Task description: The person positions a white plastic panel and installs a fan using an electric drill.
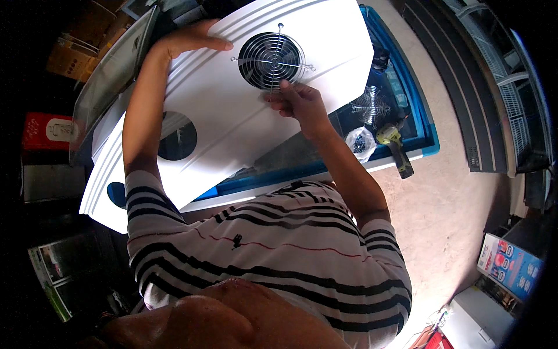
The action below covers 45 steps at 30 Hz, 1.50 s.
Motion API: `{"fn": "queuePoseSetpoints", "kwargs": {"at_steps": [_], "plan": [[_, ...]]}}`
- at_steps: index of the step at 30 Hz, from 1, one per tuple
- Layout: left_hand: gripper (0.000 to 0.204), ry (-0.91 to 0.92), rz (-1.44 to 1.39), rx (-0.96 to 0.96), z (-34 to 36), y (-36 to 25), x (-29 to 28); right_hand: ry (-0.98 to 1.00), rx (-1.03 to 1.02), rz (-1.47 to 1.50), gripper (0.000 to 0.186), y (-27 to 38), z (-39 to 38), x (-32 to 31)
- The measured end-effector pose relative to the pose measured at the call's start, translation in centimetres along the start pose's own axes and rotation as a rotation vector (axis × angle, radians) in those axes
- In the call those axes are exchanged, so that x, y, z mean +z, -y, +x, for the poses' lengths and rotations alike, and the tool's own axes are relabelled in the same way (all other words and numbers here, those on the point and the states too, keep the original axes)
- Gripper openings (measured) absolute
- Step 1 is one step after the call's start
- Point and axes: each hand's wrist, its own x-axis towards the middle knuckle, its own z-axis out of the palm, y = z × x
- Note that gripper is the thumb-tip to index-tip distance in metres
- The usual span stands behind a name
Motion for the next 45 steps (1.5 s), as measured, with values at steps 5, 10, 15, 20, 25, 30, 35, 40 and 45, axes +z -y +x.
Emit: {"fn": "queuePoseSetpoints", "kwargs": {"at_steps": [5,10,15,20,25,30,35,40,45], "plan": [[0.085,0.017,0.057,0.022,-0.3,-0.2,-0.2,0.013,0.001,-0.285,0.045,1.9,-0.2,1.1],[0.101,-0.032,0.212,-0.027,-1.1,-3.9,-0.8,0.035,-0.072,-0.403,0.049,0.9,1.2,0.2],[0.112,-0.094,0.229,-0.073,-1.6,-3.4,-0.7,-0.096,-0.174,-0.620,0.048,1.0,0.6,1.4],[0.113,-0.089,0.230,-0.081,-1.4,-2.7,-0.7,-0.375,-0.453,-1.237,0.031,1.2,-0.1,1.7],[0.112,-0.078,0.192,-0.057,-1.6,-2.8,-0.7,-0.425,-1.086,-1.168,0.049,0.6,2.1,-0.5],[0.088,-0.022,0.106,-0.009,-1.2,-2.9,-0.7,-0.294,-1.053,-1.198,0.055,-0.4,3.3,-2.0],[0.073,-0.002,0.049,0.040,-1.4,-3.0,-0.7,-0.290,-1.014,-1.091,0.049,-0.6,3.1,-1.7],[0.075,0.010,0.084,0.037,-1.2,-3.3,-0.7,-0.304,-0.991,-1.078,0.047,-0.5,2.5,-1.3],[0.077,-0.018,0.083,0.038,-1.4,-3.8,-0.7,-0.310,-1.002,-1.061,0.047,-0.4,2.3,-1.1]]}}
